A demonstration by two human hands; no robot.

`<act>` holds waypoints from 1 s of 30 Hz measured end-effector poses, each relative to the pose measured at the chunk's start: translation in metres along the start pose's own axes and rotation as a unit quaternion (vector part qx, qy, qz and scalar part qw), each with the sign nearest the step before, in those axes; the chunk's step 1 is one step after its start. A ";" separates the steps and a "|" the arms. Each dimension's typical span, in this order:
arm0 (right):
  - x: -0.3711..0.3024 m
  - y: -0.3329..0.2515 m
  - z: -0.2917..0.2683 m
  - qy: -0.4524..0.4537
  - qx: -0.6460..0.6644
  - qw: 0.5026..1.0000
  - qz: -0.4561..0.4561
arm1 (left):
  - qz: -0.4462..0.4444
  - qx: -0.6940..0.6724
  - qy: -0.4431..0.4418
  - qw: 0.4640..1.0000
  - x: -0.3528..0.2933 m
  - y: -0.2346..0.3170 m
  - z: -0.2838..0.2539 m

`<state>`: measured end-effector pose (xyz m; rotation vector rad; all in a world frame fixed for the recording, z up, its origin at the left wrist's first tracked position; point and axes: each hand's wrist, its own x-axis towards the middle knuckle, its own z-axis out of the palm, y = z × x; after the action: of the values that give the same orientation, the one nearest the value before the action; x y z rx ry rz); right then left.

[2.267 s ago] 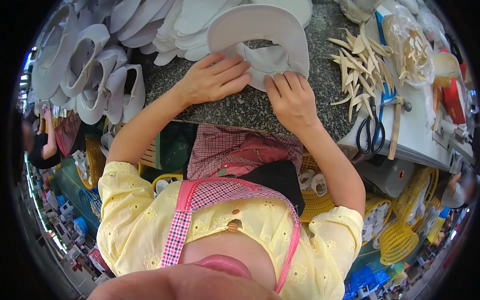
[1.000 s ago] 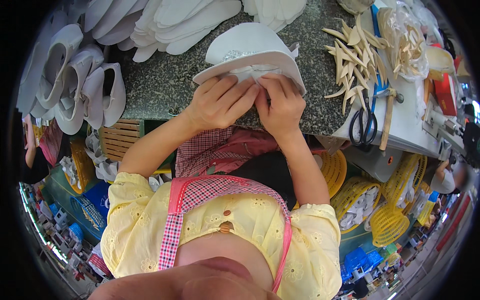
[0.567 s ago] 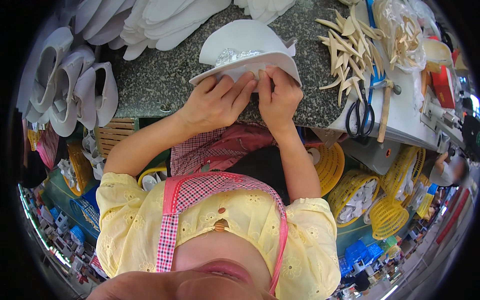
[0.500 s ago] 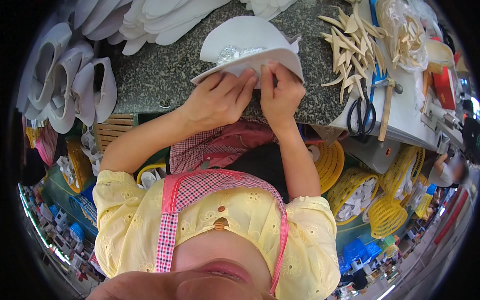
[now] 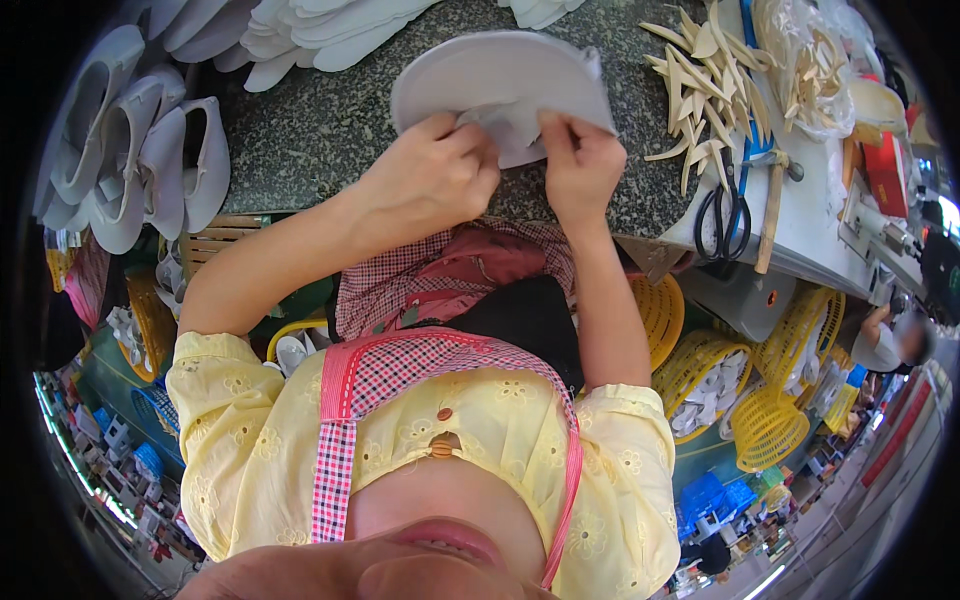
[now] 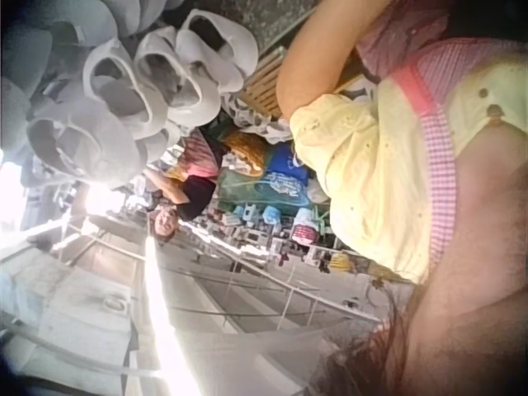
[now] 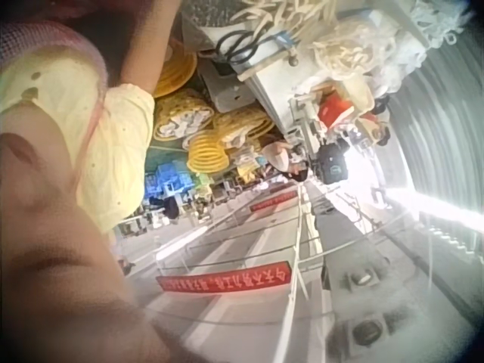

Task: Assembling and finishing white shoe uppers by inserting liners and attaching decorative bows.

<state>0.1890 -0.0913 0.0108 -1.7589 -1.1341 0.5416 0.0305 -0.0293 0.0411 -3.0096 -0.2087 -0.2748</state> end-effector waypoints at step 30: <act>0.024 0.003 -0.011 -0.021 0.060 0.997 0.038 | 0.031 0.038 -0.030 0.998 0.014 0.017 0.008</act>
<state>0.2101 -0.0764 0.0163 -1.6981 -1.0457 0.6818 0.0482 -0.0437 0.0341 -2.9457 -0.1269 -0.1679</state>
